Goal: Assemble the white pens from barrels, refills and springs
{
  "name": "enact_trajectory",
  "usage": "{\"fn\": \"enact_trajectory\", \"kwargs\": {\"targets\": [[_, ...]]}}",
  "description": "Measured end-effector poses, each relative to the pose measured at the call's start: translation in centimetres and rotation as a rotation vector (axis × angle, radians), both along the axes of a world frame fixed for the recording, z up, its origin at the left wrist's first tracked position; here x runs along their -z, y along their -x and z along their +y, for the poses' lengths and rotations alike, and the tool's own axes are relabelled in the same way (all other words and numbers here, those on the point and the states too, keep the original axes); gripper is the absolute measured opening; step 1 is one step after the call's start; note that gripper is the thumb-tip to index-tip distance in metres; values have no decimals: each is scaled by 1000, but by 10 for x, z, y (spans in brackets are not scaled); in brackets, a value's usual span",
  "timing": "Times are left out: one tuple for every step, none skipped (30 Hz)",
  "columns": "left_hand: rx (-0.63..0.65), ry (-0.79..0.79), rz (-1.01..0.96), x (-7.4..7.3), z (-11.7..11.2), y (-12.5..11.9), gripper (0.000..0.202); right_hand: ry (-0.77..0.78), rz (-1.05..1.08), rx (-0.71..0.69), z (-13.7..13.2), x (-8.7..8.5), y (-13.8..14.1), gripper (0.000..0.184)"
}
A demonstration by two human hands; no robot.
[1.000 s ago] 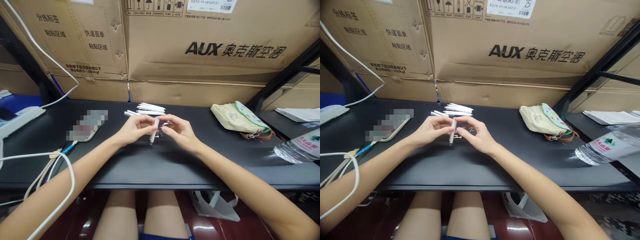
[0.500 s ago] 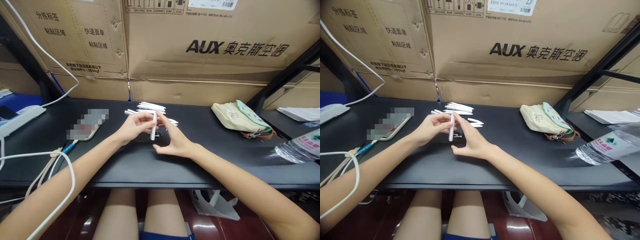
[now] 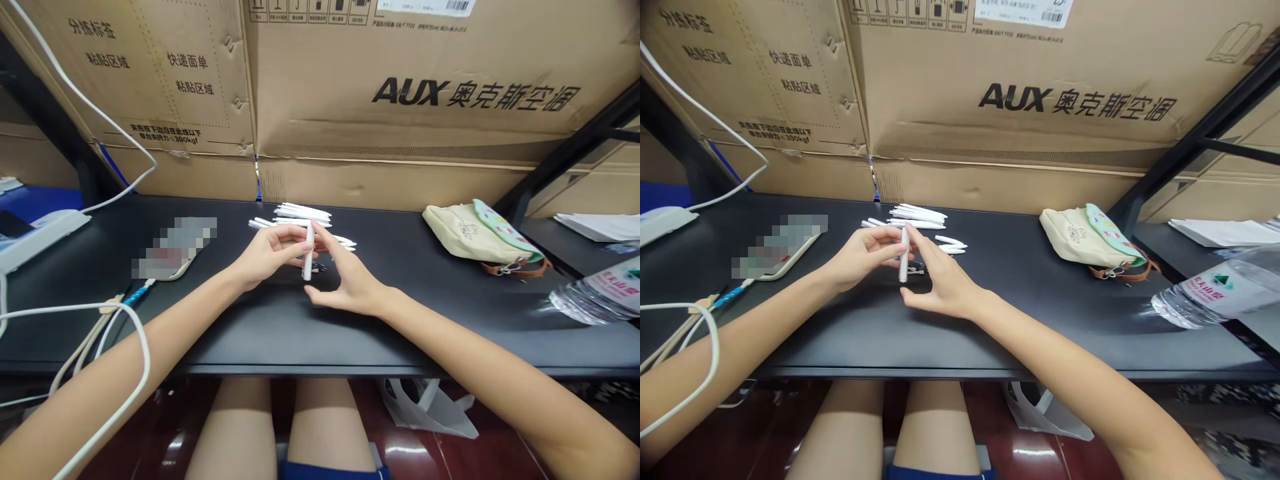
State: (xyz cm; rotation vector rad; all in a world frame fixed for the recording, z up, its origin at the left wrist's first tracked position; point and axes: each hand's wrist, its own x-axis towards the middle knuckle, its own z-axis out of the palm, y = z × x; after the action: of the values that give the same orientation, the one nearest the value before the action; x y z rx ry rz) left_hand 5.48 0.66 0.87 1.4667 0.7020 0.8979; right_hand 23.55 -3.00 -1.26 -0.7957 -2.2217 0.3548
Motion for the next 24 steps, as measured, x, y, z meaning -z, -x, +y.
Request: {"fn": "enact_trajectory", "kwargs": {"targets": [[-4,0,0,0,0,0,36,7,-20,-5,-1,-1,0,95],[-4,-2,1,0,0,0,36,12,-36,-7,-2,-3,0,97],[-3,-6,2,0,1,0,36,13,-45,-5,-2,-3,0,98],[-1,-10,2,0,1,0,35,8,-45,-1,-3,-4,0,98],[2,-14,1,0,1,0,35,4,-44,1,-3,-3,0,98],[6,-17,-1,0,1,0,34,-2,-39,3,-2,-3,0,97],[13,-20,-3,0,1,1,33,-10,-32,6,-2,-2,0,95],[21,-23,-6,1,1,1,32,-21,-24,12,-1,-1,1,92],[29,-25,-9,1,1,1,31,-31,-18,19,-1,0,1,90],[35,-26,-12,1,1,1,30,-38,-14,25,-1,1,1,88],[38,-25,-16,1,1,1,29,-43,-14,28,-1,1,1,88],[38,-23,-19,1,1,1,29,-47,-17,28,-1,1,1,90],[36,-19,-22,1,1,1,28,-47,-24,27,-1,1,1,92],[32,-15,-24,1,1,1,28,-47,-30,27,-2,1,1,95],[28,-13,-26,1,1,1,28,-48,-33,29,-2,0,1,97],[27,-12,-26,1,1,1,28,-51,-34,34,-3,0,1,97],[25,-12,-25,1,1,1,28,-53,-33,39,-3,0,1,96],[23,-14,-23,1,1,1,29,-56,-29,44,-3,0,2,94],[21,-15,-20,1,1,1,29,-58,-24,47,-3,0,2,91],[18,-15,-16,1,1,1,30,-59,-22,46,-3,0,2,89],[15,-13,-13,1,1,1,31,-59,-23,44,-3,0,2,89],[10,-11,-12,1,1,1,32,-58,-30,41,-3,0,2,90],[4,-8,-13,0,1,0,32,-57,-41,38,-3,-1,1,91],[1,-7,-16,0,1,0,32,-56,-54,35,-3,-2,1,93]]}}
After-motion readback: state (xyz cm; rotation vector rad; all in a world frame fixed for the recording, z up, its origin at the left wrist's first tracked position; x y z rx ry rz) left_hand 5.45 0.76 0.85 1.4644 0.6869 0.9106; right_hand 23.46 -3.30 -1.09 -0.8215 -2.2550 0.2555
